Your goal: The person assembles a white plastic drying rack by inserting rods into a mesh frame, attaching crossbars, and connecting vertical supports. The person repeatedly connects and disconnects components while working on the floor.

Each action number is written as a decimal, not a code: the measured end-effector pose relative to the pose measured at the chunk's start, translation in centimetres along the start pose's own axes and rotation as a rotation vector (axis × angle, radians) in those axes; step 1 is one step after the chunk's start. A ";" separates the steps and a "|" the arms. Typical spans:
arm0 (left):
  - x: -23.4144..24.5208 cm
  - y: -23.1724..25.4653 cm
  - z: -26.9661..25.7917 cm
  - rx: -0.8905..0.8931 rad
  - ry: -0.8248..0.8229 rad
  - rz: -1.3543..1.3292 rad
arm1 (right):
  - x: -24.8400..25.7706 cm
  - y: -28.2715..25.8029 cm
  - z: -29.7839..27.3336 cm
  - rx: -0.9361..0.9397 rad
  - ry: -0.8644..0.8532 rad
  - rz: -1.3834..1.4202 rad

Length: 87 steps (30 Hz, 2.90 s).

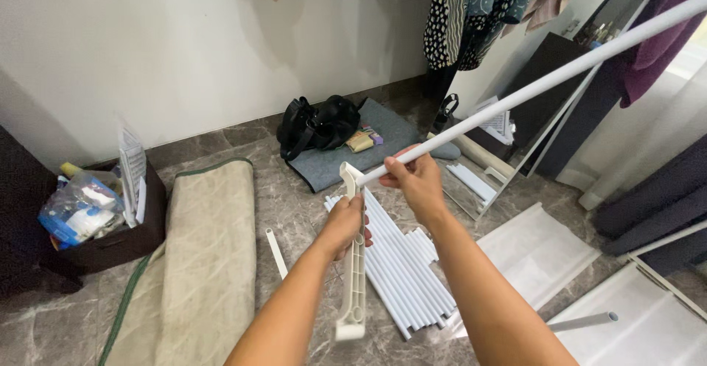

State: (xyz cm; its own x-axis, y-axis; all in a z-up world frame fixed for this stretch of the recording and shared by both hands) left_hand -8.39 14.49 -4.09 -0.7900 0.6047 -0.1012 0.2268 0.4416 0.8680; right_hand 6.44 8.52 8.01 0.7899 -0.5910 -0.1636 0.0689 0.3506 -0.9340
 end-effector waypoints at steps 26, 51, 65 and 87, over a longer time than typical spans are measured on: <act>9.4 -10.9 5.5 0.064 0.251 -0.589 | -0.6 20.9 -8.9 -0.152 -0.585 -1.108; 12.2 -24.7 10.7 0.285 0.437 -0.558 | 4.0 40.2 -21.3 -0.520 -0.743 -1.370; 11.4 -23.1 9.3 0.337 0.430 -0.485 | 5.2 42.3 -22.1 -0.540 -0.726 -1.474; 21.2 -25.7 9.1 0.260 0.498 -0.501 | -9.4 32.1 -17.3 -1.029 -0.493 -0.013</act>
State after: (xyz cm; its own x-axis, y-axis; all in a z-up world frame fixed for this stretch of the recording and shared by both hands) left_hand -25.75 22.02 -32.97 -0.9842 -0.0535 -0.1687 -0.1491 0.7645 0.6272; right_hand -9.25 12.76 -25.94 0.9619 -0.1607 -0.2213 -0.2734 -0.5497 -0.7894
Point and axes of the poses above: each hand's wrist, its own z-axis towards the middle knuckle, its own x-axis out of the back of the hand, y = z × x, the point moved 10 cm from there along z, towards the middle knuckle, and after that the axes turned 7 degrees about x, right-handed, at the moved point
